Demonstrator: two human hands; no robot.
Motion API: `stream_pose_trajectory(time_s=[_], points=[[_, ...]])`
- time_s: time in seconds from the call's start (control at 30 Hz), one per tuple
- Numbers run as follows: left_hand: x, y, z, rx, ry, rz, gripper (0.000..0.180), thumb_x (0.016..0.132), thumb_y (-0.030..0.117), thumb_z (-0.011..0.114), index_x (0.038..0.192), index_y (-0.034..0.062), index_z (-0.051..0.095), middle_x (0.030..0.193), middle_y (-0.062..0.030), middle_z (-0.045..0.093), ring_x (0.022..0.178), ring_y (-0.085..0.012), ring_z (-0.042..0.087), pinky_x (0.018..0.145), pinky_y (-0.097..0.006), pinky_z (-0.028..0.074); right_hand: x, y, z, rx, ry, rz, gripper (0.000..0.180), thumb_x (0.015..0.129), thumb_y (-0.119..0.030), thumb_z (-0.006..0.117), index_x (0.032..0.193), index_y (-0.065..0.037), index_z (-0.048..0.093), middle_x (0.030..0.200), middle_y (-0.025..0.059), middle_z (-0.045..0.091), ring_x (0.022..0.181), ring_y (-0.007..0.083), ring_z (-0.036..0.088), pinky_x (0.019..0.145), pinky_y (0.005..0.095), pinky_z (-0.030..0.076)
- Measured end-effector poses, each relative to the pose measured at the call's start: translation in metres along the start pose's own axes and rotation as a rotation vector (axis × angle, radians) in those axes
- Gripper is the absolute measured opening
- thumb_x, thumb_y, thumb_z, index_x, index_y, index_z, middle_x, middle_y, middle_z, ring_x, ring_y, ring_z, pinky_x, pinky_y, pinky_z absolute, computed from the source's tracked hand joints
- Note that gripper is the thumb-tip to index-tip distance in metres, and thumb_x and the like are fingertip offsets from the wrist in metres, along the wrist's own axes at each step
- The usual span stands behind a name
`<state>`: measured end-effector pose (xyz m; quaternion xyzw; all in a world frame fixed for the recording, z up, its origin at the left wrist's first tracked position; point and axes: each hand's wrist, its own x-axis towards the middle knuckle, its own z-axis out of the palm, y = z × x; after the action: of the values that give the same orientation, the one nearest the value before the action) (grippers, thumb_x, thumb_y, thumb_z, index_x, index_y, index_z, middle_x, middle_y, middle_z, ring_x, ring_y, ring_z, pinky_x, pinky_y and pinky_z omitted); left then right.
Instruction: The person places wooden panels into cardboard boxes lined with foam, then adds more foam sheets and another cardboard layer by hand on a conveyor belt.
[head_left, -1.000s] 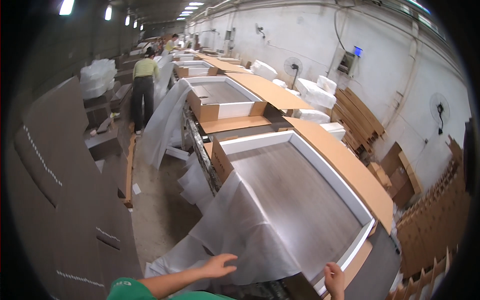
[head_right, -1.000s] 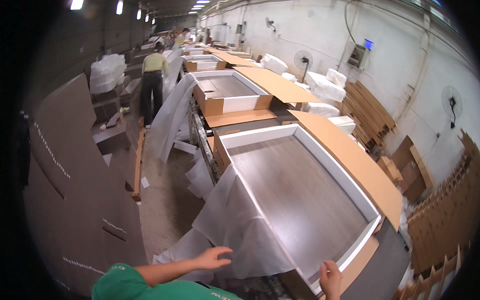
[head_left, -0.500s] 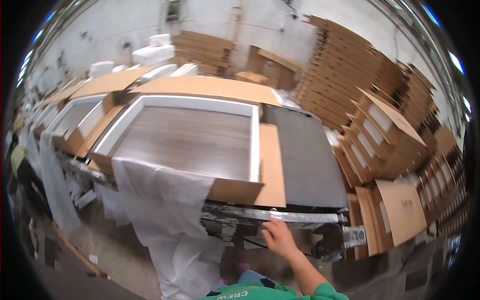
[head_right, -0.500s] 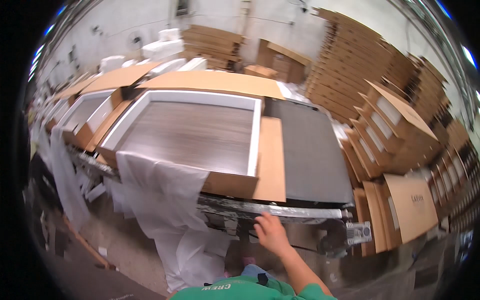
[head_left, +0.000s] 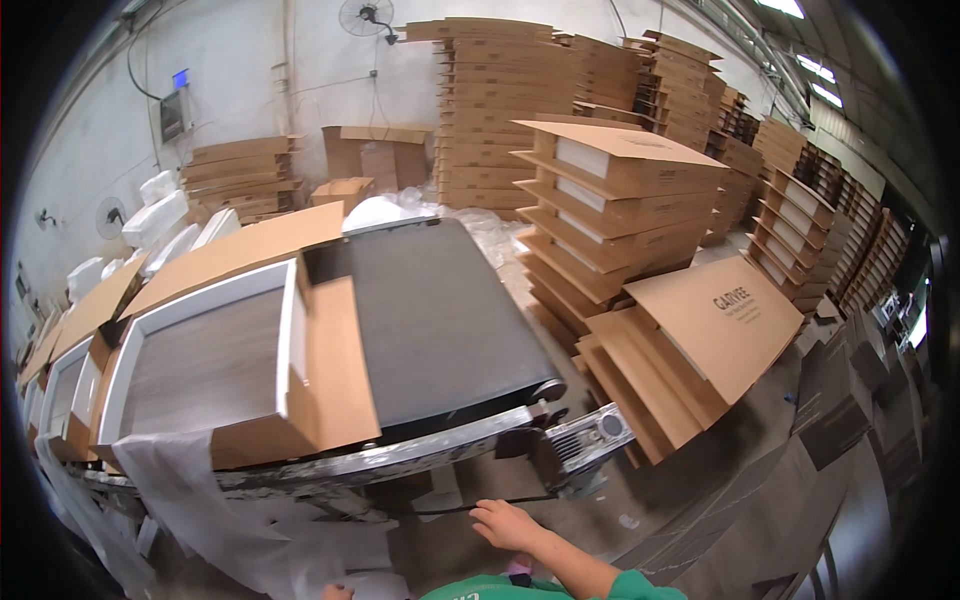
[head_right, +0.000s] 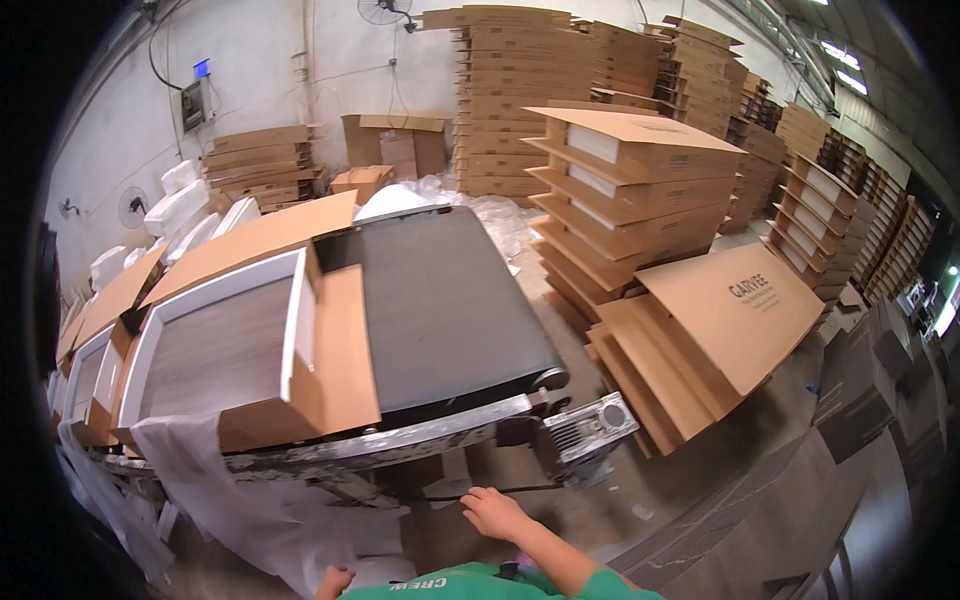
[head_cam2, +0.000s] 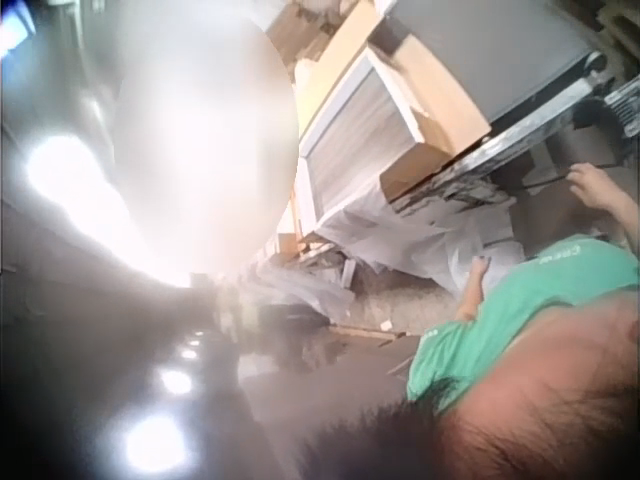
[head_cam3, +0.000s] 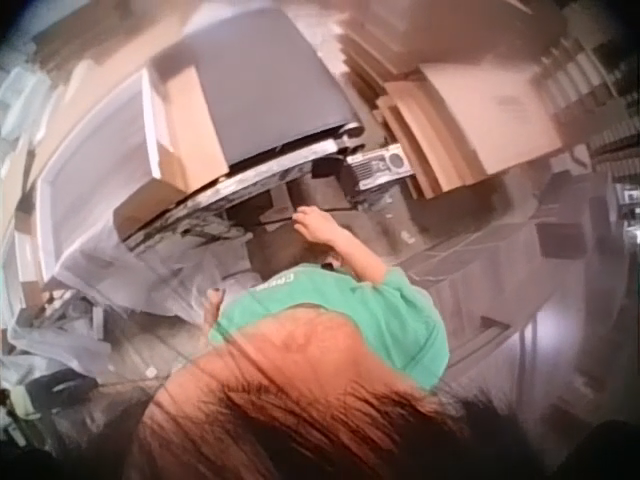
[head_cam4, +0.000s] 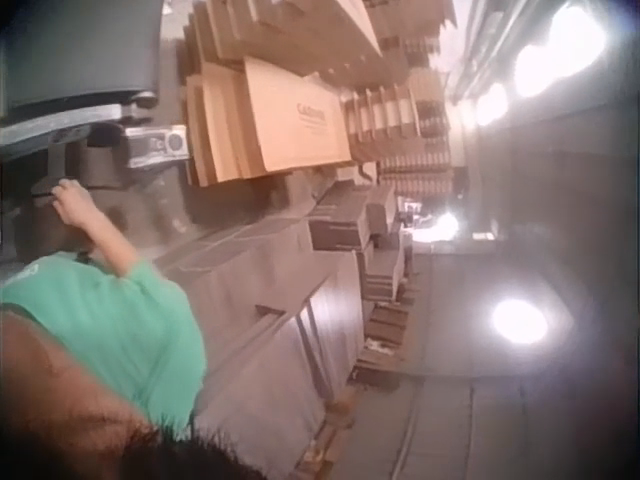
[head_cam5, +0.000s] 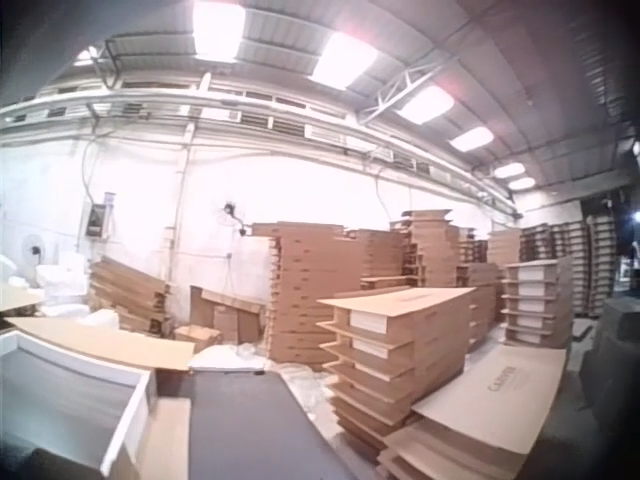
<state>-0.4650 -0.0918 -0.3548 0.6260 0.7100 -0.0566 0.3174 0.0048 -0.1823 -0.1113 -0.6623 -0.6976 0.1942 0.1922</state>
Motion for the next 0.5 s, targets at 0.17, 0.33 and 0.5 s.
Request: stream_pose_trajectory(time_s=[0.17, 0.33, 0.5], points=[[-0.037, 0.246, -0.01, -0.02, -0.283, 0.348, 0.036, 0.075, 0.041, 0.062, 0.068, 0.0059, 0.068, 0.064, -0.0091, 0.065, 0.067, -0.0246, 0.064, 0.068, -0.034, 0.05, -0.079, 0.101, -0.038, 0.021, 0.167, 0.255, 0.026, 0.081, -0.024, 0.057, 0.102, -0.009, 0.059, 0.103, 0.0117, 0.059, 0.095, 0.0307, 0.056, 0.079, 0.0393, 0.047], [-0.121, 0.431, -0.019, -0.035, -0.578, 0.6, 0.041, 0.081, 0.043, 0.06, 0.075, 0.0037, 0.068, 0.061, -0.0057, 0.062, 0.058, -0.0125, 0.058, 0.059, -0.027, 0.047, -0.139, 0.16, -0.07, 0.025, 0.319, 0.356, 0.021, 0.081, -0.024, 0.057, 0.091, -0.006, 0.063, 0.087, 0.0107, 0.064, 0.082, 0.029, 0.061, 0.074, 0.0369, 0.049], [-0.118, 0.513, -0.016, 0.058, -0.543, 0.857, 0.04, 0.081, 0.044, 0.059, 0.081, 0.0048, 0.067, 0.067, -0.0075, 0.063, 0.062, -0.0153, 0.059, 0.061, -0.027, 0.047, -0.16, 0.177, -0.083, 0.158, 0.474, 0.599, 0.025, 0.083, -0.025, 0.056, 0.073, -0.004, 0.065, 0.067, 0.0099, 0.064, 0.062, 0.0276, 0.062, 0.061, 0.0367, 0.049]])
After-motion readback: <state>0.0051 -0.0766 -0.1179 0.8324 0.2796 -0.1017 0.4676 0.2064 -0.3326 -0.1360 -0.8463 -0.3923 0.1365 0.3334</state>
